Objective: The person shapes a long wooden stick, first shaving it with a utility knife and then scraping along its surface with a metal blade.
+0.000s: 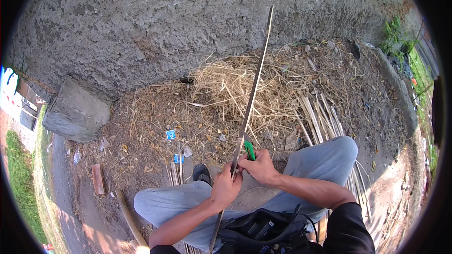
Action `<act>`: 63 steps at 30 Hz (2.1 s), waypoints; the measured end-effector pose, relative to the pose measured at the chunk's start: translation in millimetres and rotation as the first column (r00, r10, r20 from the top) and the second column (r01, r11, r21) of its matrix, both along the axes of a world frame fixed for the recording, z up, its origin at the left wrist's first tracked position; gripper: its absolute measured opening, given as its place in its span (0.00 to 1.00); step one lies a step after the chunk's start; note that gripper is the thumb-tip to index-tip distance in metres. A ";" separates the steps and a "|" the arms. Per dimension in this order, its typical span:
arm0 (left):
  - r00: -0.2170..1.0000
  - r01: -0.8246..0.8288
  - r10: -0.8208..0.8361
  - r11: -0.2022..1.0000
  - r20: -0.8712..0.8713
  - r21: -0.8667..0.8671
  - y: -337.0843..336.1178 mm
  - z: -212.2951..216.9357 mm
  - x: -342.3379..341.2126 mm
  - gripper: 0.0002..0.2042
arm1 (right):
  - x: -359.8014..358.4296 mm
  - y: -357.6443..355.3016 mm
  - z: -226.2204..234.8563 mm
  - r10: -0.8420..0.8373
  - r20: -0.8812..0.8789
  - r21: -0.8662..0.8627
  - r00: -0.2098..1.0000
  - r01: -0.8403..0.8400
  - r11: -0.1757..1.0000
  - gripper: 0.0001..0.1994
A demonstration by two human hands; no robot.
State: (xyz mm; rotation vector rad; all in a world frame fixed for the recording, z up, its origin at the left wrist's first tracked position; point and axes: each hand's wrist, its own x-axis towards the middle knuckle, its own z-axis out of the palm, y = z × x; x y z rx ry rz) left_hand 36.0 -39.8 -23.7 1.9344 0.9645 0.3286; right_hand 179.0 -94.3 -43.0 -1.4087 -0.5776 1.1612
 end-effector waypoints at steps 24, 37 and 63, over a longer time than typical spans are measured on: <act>0.983 0.091 0.006 0.847 0.182 -0.524 12.1 -21.4 -27.5 0.14 | 40.1 -4.5 22.9 -0.063 0.930 0.139 0.362 -0.188 0.972 0.17; 0.998 0.047 -0.042 0.994 0.050 -0.102 3.5 0.9 -27.3 0.12 | 37.0 -4.6 21.5 -0.085 0.955 0.158 0.284 -0.243 0.957 0.15; 0.991 0.127 -0.113 0.946 0.064 -0.297 6.9 -9.6 -36.8 0.13 | 36.0 -12.1 31.8 -0.092 0.961 0.148 0.259 -0.208 0.967 0.14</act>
